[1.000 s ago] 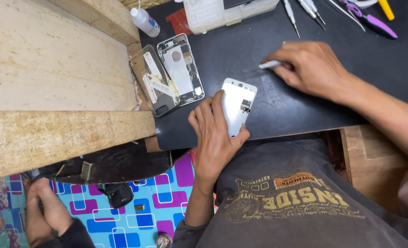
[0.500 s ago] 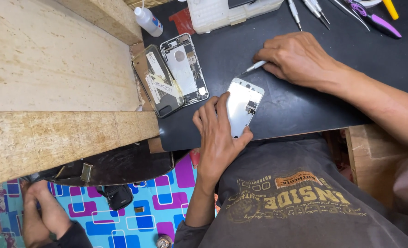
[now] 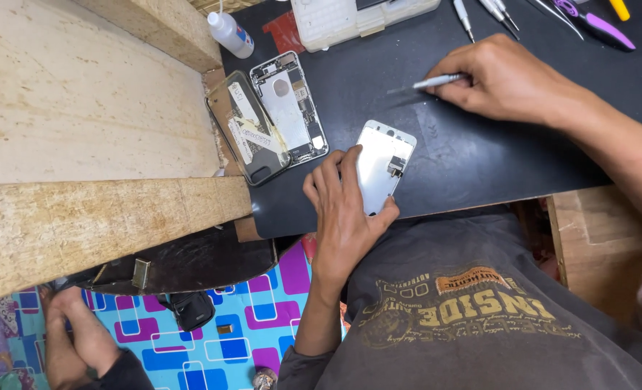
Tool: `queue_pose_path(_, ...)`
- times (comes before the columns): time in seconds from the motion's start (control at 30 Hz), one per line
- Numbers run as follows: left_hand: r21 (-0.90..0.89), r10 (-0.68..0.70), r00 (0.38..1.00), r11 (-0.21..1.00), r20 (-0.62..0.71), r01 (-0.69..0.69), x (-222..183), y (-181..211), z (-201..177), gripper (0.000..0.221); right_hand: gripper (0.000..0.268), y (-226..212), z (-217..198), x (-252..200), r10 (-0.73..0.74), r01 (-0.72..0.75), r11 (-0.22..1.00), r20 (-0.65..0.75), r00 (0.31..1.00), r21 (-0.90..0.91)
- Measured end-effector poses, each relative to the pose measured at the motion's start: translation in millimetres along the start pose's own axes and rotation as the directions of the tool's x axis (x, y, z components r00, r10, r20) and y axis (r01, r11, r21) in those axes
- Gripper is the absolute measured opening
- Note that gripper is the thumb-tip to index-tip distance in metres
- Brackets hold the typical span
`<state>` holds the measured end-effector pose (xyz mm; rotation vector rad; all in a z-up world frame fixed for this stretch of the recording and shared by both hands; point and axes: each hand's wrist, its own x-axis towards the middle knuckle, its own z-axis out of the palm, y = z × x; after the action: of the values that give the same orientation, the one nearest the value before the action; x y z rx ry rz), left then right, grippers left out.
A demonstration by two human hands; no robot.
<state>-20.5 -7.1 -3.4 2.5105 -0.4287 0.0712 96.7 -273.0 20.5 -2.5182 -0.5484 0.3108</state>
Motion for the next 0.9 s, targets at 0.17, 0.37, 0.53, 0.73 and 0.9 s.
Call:
queue_pose_path(0.17,-0.009,-0.013,1.0,1.0,0.011,0.013,-1,1,0,0.074,0.018,7,4,11,-0.08,0.077,0.996,-0.056,0.995,-0.052)
queue_pose_path(0.37,0.004,-0.019,1.0,1.0,-0.005,0.019,1,2,-1,0.075,0.022,9,13,22,-0.171,0.165,0.958,-0.004,0.985,-0.236)
queue_pose_path(0.53,0.001,-0.011,1.0,1.0,0.021,0.011,1,1,-1,0.074,0.024,2,11,26,-0.099,0.129,0.937,0.107,0.989,-0.325)
queue_pose_path(0.73,0.009,-0.006,1.0,1.0,0.019,0.006,0,-1,0,0.075,0.027,4,11,33,-0.143,0.185,0.876,0.128,0.981,-0.446)
queue_pose_path(0.9,0.007,-0.016,1.0,1.0,0.021,0.016,0,0,-1,0.073,0.029,2,-5,17,0.027,0.075,0.911,0.24,0.97,-0.405)
